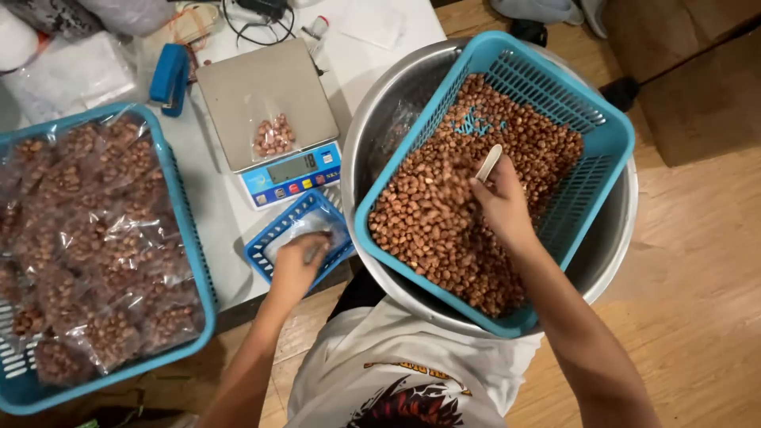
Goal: Scooping peanuts from a basket into small plastic bags and weighing them on a digital scale.
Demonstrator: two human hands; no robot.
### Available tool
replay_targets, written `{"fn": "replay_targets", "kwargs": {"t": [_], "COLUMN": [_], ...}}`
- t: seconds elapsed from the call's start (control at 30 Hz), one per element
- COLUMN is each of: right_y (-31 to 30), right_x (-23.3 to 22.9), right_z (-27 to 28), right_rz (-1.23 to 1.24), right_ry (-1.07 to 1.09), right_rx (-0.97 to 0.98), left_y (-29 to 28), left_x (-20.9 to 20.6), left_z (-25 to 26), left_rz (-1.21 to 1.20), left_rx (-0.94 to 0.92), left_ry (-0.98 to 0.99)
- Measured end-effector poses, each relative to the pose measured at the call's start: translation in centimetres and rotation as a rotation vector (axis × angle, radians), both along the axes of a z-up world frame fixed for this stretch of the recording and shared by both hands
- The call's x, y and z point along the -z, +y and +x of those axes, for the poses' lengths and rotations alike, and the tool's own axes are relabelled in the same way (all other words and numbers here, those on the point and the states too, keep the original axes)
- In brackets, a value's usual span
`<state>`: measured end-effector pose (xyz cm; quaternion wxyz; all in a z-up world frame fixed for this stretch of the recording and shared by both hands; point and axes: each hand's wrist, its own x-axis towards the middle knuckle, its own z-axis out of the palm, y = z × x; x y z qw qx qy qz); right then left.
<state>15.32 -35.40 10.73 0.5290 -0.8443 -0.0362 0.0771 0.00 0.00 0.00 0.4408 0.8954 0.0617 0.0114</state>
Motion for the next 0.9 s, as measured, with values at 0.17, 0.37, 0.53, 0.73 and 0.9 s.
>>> {"fn": "replay_targets", "kwargs": {"t": [0.17,0.37,0.53,0.73,0.9], "right_y": [0.7,-1.3,-2.7,-1.8,-2.9], "right_x": [-1.1,-5.2,-10.5,-11.7,-10.3], "right_z": [-1.3,-2.1,-2.8,-3.7,-3.1], "right_rz": [0.547,0.650,0.342,0.005,0.152], "right_ry": [0.095,-0.074,-0.583,-0.972,-0.758], "right_rx": [0.156,0.240,0.065,-0.199,-0.098], "left_y": [-1.5,-10.4,-15.7,-19.3,-19.7], "left_x": [-4.2,-16.0,-15.2,-13.8,-15.1], "left_z": [2.5,6.5,8.1,8.3,8.6], "left_rz": [-0.942,-1.111,-1.146,-1.170,-1.208], "left_rx": [-0.545,-0.193,0.201,0.228,0.240], "left_ry": [-0.061,-0.108,-0.116,0.006,0.034]}}
